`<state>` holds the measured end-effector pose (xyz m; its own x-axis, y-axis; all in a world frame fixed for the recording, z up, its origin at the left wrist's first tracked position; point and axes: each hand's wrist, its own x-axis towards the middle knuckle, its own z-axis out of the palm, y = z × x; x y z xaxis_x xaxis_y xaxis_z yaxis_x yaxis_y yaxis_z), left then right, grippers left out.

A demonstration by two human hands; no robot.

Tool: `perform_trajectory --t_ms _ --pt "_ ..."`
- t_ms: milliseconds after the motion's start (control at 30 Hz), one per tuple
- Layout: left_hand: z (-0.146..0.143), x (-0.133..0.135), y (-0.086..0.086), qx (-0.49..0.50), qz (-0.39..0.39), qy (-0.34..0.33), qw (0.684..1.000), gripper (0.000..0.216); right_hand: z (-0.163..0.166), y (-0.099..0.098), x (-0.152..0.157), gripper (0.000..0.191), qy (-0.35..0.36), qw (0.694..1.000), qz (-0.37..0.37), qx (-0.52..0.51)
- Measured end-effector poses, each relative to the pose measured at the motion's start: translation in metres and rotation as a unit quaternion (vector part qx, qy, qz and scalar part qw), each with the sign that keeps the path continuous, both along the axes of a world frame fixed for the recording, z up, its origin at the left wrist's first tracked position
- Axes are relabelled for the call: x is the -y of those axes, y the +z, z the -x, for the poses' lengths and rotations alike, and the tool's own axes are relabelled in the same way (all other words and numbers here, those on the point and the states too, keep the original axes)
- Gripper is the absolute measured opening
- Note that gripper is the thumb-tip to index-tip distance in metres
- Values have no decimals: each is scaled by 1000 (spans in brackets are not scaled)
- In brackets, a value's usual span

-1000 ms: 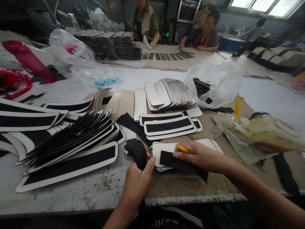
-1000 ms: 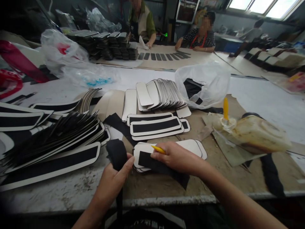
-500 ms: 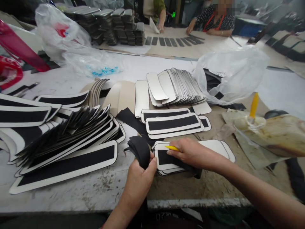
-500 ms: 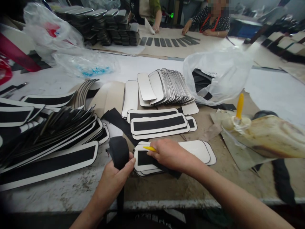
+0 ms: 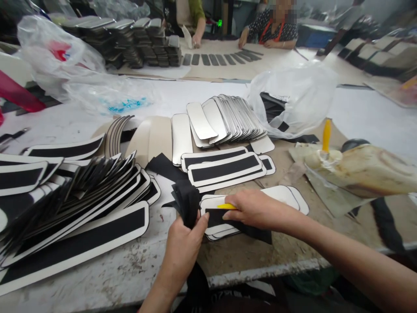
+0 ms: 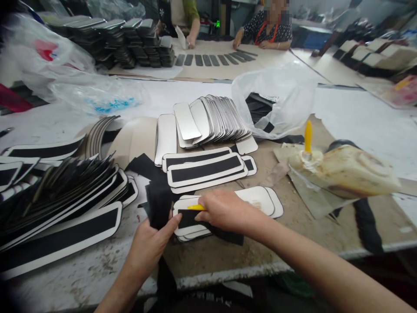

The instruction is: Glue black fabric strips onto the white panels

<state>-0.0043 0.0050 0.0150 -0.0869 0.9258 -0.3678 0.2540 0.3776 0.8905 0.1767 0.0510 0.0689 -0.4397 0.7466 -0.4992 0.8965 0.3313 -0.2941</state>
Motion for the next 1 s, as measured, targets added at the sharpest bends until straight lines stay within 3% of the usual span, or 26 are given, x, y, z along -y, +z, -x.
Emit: perform_trajectory --t_ms 167,300,567,1000 --pt "6 3 1 4 22 3 1000 37 -54 12 28 23 -101 994 -13 36" --pt "9 3 6 -16 52 28 998 38 -83 7 41 27 -175 982 -52 54" --pt "12 4 -1 -14 74 59 995 45 -63 -1 34 29 -210 956 -100 177" --pt "19 7 -18 24 96 84 991 45 -59 -7 20 25 -171 963 -110 178"
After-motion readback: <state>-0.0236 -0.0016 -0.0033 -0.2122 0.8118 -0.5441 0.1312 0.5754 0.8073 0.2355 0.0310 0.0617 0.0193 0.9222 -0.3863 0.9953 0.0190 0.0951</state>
